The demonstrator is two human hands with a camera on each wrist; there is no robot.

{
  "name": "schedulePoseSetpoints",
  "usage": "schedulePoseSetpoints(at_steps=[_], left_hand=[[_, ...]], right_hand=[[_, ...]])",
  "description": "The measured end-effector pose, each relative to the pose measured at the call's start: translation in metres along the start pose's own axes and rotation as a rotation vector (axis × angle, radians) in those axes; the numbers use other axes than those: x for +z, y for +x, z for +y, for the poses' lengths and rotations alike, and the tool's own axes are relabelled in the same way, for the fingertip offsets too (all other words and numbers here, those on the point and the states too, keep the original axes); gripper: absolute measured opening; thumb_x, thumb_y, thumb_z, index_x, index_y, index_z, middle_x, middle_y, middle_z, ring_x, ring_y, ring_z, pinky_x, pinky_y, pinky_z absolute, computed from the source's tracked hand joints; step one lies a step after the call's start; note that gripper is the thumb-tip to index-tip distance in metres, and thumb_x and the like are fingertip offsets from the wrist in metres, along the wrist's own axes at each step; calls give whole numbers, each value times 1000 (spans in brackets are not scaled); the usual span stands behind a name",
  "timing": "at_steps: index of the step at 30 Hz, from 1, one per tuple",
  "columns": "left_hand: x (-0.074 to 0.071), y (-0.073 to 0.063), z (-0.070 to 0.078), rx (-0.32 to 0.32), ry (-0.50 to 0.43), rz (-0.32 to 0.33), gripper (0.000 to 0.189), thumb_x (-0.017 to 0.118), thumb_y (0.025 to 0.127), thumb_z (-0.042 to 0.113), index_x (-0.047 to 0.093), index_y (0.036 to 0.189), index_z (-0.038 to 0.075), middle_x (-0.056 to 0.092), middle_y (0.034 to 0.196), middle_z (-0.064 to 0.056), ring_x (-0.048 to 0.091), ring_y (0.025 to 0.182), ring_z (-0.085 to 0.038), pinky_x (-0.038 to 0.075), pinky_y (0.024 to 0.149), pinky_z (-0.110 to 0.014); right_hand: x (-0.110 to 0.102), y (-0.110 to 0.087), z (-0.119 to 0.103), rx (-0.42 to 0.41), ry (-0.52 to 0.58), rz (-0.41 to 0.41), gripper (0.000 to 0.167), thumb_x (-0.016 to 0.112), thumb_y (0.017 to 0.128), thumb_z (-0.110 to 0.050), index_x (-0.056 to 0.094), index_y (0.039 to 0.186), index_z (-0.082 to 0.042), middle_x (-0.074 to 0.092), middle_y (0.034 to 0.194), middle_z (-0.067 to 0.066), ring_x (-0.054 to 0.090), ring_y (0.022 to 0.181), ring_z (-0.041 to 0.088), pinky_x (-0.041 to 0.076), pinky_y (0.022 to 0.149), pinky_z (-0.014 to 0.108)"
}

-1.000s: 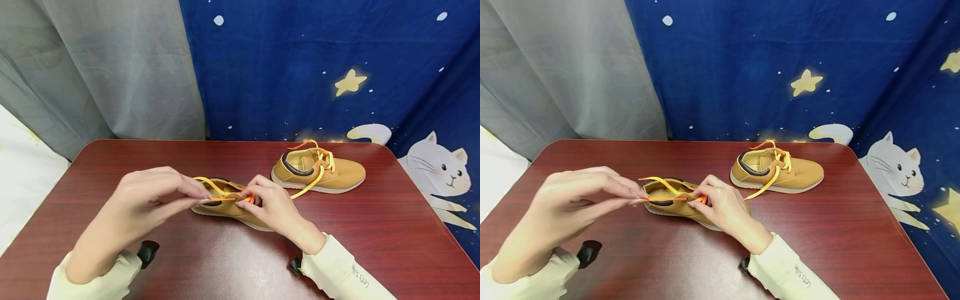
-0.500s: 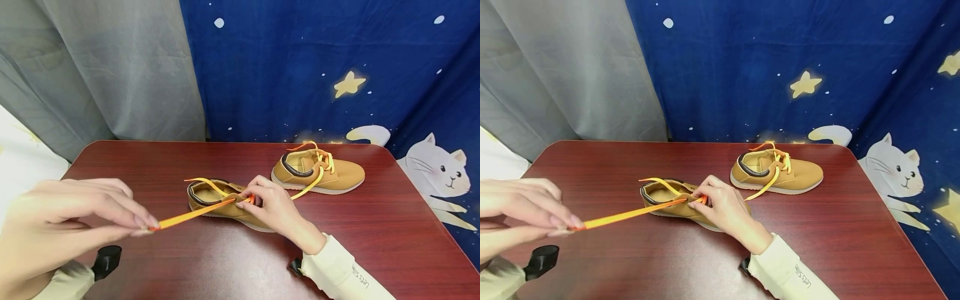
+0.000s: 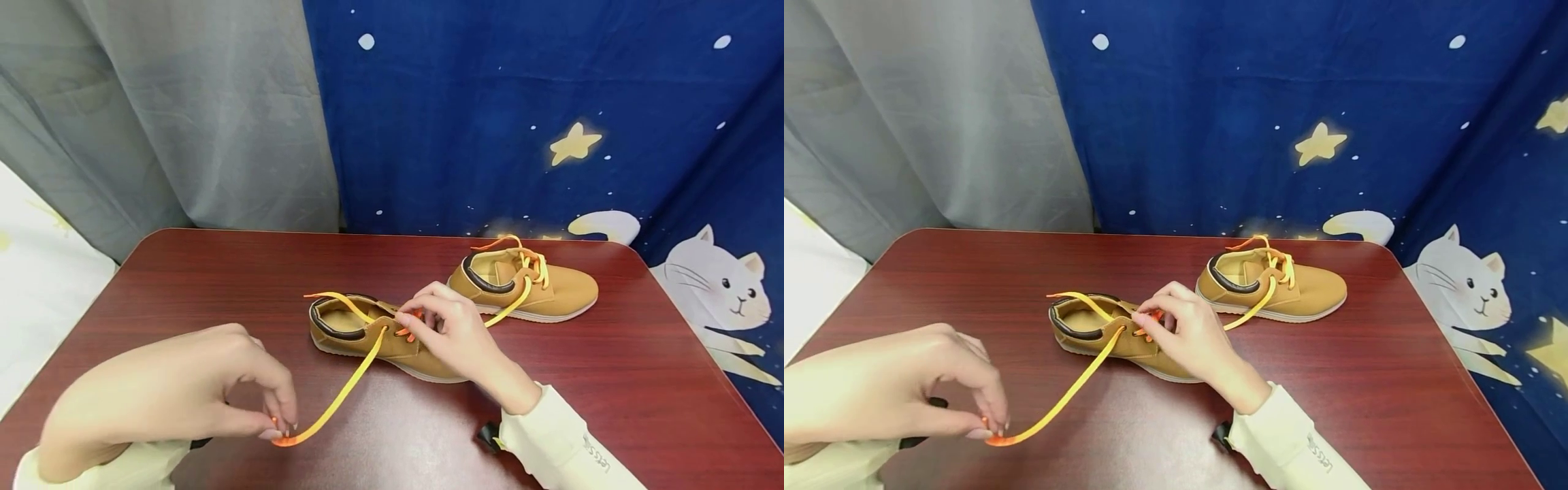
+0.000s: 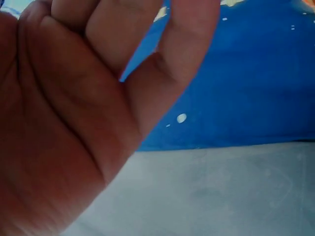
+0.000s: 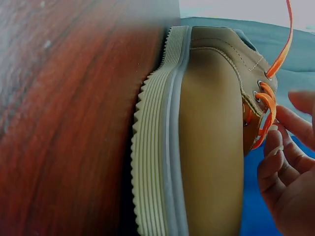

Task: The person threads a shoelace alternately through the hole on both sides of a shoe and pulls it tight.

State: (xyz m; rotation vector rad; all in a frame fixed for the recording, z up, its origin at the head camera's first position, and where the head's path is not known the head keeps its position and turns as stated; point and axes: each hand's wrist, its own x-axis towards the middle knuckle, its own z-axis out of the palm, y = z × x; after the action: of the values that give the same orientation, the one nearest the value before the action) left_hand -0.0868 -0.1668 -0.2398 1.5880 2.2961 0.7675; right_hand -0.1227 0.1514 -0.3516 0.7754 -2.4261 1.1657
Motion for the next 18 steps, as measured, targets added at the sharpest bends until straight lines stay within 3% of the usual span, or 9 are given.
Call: schedulePoseSetpoints(at_steps=[5, 8, 12, 18], left_hand=[[7, 22, -3, -235, -126, -130, 36, 72, 79, 0, 71, 82, 37, 65, 77, 33, 62, 71, 13, 50, 66, -14], [13, 35, -9, -349, -149, -164, 34, 71, 76, -1, 72, 77, 33, 66, 71, 28, 62, 67, 10, 51, 64, -17], [24, 47, -16, -424, -94, -156, 34, 70, 72, -2, 70, 71, 32, 64, 64, 26, 58, 64, 7, 47, 61, -18], [42, 60, -27, -486, 129, -79, 33, 69, 67, -3, 67, 63, 30, 57, 59, 23, 48, 59, 2, 42, 57, -20]], right_hand=[[0, 1, 1, 8, -50, 30, 6, 72, 94, -16, 79, 95, -17, 70, 91, -7, 54, 67, 0, 46, 58, 19], [0, 1, 1, 19, -102, 54, 7, 73, 93, -16, 79, 95, -17, 72, 92, -7, 56, 69, 0, 47, 61, 20], [-1, 2, 2, 27, -128, 63, 6, 74, 92, -17, 79, 95, -18, 72, 91, -8, 59, 74, 2, 49, 65, 20], [0, 2, 4, 8, -93, -30, 12, 76, 91, -20, 79, 103, -17, 75, 102, -5, 69, 99, 10, 56, 86, 29]])
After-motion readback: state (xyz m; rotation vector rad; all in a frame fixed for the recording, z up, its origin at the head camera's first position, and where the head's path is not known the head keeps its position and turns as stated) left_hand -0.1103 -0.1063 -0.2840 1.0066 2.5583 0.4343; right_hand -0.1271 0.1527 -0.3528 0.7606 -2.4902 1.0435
